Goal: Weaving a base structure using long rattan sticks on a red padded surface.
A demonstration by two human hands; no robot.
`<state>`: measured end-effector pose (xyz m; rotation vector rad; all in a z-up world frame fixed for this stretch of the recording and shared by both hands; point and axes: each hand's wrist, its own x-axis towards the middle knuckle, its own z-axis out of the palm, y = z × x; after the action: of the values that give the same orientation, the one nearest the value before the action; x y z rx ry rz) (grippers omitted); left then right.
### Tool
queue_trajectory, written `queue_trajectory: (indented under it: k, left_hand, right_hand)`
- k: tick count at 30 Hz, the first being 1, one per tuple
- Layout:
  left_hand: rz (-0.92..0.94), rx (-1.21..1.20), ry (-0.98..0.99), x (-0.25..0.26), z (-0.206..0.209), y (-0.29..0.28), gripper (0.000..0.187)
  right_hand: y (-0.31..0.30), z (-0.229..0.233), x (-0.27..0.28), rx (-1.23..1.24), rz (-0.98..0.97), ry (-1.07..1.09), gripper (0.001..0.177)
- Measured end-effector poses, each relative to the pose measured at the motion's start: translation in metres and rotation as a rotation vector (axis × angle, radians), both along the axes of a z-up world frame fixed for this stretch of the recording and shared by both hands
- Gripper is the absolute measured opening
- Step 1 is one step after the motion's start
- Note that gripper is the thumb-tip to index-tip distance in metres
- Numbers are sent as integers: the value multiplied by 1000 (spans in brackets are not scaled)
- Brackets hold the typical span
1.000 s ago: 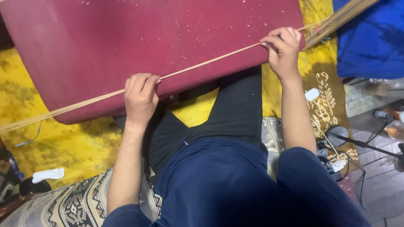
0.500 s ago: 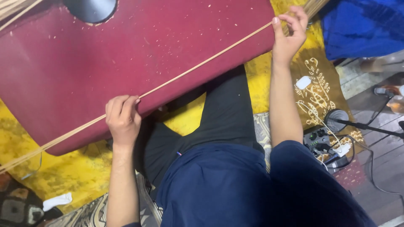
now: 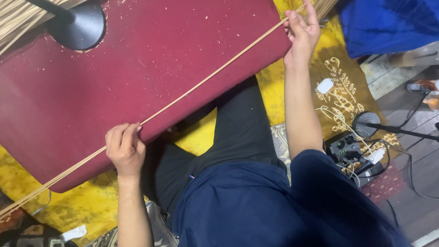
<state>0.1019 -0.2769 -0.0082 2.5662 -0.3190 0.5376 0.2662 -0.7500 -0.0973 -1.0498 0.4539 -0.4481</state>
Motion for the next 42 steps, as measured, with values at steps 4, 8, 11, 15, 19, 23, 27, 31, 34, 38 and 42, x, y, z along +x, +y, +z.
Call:
queue_trajectory:
  k: [4, 8, 11, 15, 19, 23, 27, 31, 34, 38, 42]
  left_hand:
    - [3, 8, 10, 1, 1, -1, 25]
    - [8, 9, 12, 0, -2, 1, 24]
    - [15, 6, 20, 0, -2, 1, 23]
    - [17, -6, 20, 1, 1, 0, 22]
    - [25, -10, 10, 0, 1, 0, 24]
    - [24, -14, 9, 0, 3, 0, 24]
    - [29, -30, 1, 0, 5, -1, 21]
    - [25, -46, 0, 0, 6, -1, 23]
    - [34, -47, -10, 0, 6, 0, 21]
    - [37, -57, -9, 0, 12, -1, 20]
    - [27, -56, -16, 0, 17, -2, 19]
  right_hand:
    - [1, -1, 1, 47, -55, 9, 80]
    - [-1, -6, 0, -57, -50, -24, 74]
    - [-3, -7, 1, -120, -39, -23, 61]
    - [-3, -6, -2, -162, -8, -41, 54]
    - [-5, -12, -2, -172, -4, -62, 51]
    - [-9, -21, -1, -160, -18, -79, 46]
    - [-10, -23, 1, -142, -7, -92, 39]
    - [-5, -18, 1, -238, 9, -78, 39]
    - [-3, -16, -2, -358, 21, -84, 49]
    - [9, -5, -5, -863, 37, 11, 41]
    - [65, 51, -29, -1536, 33, -270, 18]
